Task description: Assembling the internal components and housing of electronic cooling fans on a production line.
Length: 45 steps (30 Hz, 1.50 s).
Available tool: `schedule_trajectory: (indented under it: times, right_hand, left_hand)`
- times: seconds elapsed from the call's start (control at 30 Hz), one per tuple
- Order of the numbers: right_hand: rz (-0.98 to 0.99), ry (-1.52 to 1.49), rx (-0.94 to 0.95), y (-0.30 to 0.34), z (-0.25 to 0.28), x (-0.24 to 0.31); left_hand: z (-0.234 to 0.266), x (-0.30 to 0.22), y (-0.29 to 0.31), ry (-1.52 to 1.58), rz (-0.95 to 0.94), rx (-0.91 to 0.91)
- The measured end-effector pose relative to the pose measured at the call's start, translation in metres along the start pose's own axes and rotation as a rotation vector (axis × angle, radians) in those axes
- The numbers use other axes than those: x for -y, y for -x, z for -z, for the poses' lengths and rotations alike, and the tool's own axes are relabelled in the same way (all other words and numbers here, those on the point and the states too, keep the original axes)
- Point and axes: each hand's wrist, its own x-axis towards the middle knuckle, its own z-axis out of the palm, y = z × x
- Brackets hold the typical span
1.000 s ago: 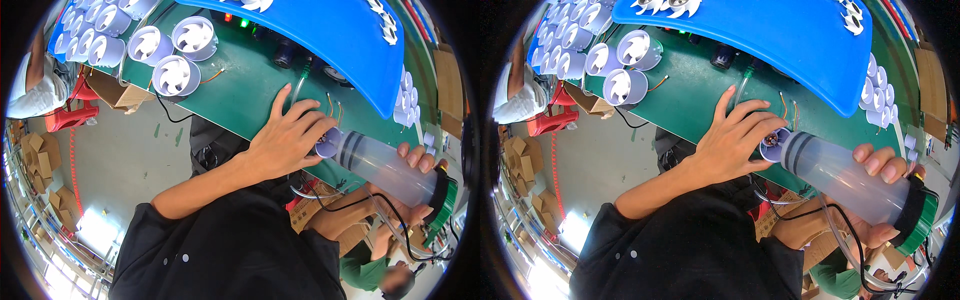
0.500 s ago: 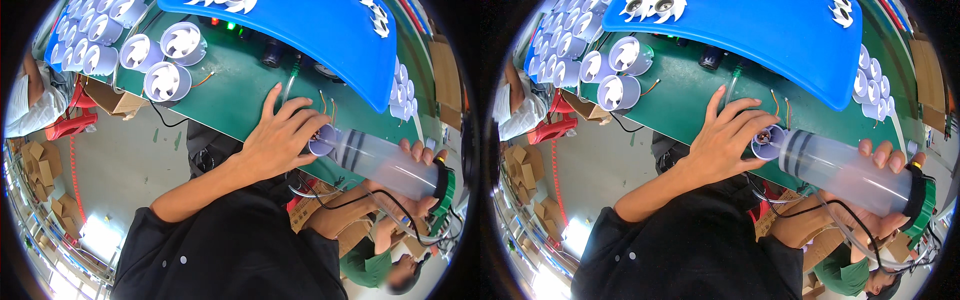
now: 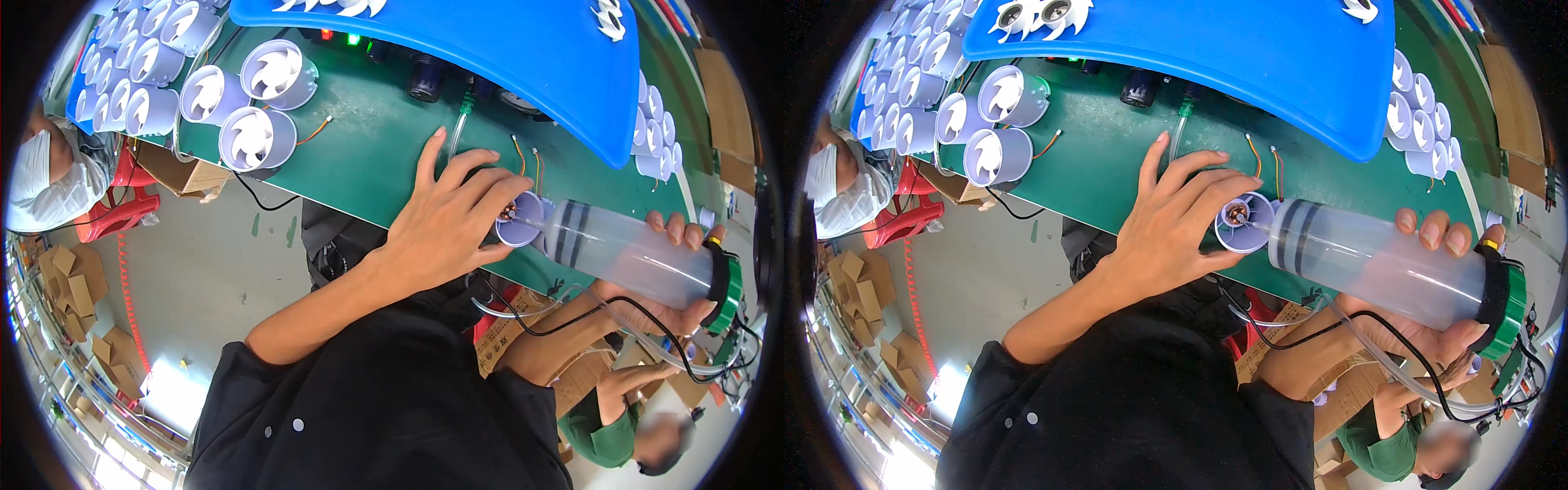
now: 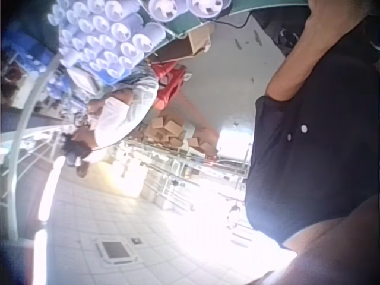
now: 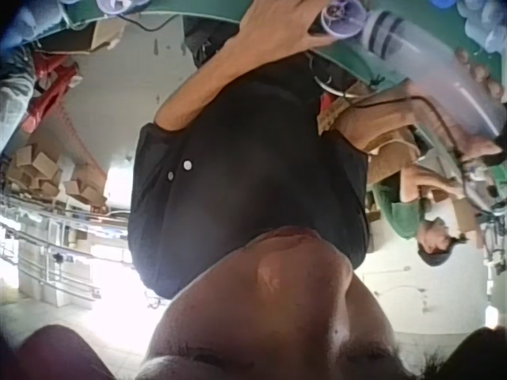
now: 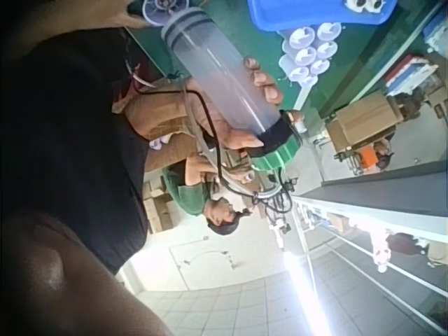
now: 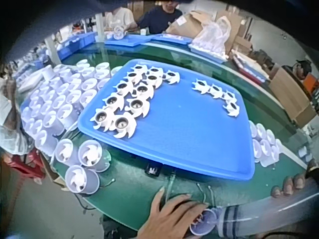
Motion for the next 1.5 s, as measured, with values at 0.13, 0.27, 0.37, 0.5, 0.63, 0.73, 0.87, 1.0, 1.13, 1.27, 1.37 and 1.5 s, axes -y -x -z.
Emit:
schedule_trajectory:
  times: [0.13, 0.27, 0.37, 0.5, 0.63, 0.73, 0.87, 1.0, 1.13, 1.27, 1.37, 1.5]
  right_hand:
    - [0.014, 0.021, -0.029, 0.003, 0.006, -0.002]
    - [0.014, 0.036, 0.011, 0.002, 0.008, -0.006]
    - [0.014, 0.012, 0.022, 0.002, 0.008, -0.007]
    - [0.008, -0.022, 0.018, 0.001, 0.009, -0.009]
    - [0.031, -0.094, -0.011, 0.001, 0.016, -0.008]
    - [0.038, -0.152, -0.031, 0.001, 0.021, -0.002]
    - [0.066, -0.212, -0.092, 0.005, 0.023, 0.011]
    - [0.068, -0.178, -0.112, 0.006, 0.026, 0.011]
    - [0.064, -0.099, -0.185, 0.007, 0.009, -0.003]
    - [0.047, -0.037, -0.18, 0.011, -0.001, -0.008]
    - [0.041, -0.032, -0.113, 0.009, 0.002, -0.009]
    - [0.033, -0.011, -0.119, 0.009, 0.002, -0.008]
  left_hand:
    - [0.001, -0.001, 0.0, -0.004, -0.001, 0.006]
    - [0.001, 0.0, 0.0, -0.008, 0.001, 0.011]
    - [0.001, 0.0, 0.0, -0.01, 0.001, 0.01]
    - [0.001, 0.0, 0.0, -0.003, 0.001, 0.003]
    - [0.002, -0.001, -0.001, 0.003, 0.0, 0.006]
    - [0.002, 0.0, 0.0, 0.001, 0.001, 0.012]
    - [0.0, 0.001, -0.001, -0.003, -0.026, -0.007]
    - [-0.001, 0.001, -0.001, -0.014, -0.044, -0.023]
    - [0.0, 0.0, -0.002, -0.016, -0.039, -0.018]
    - [-0.001, 0.0, -0.002, -0.008, -0.042, -0.027]
    - [0.0, 0.0, -0.001, -0.009, -0.03, -0.02]
    - [0.001, 0.0, -0.001, -0.014, -0.018, -0.011]
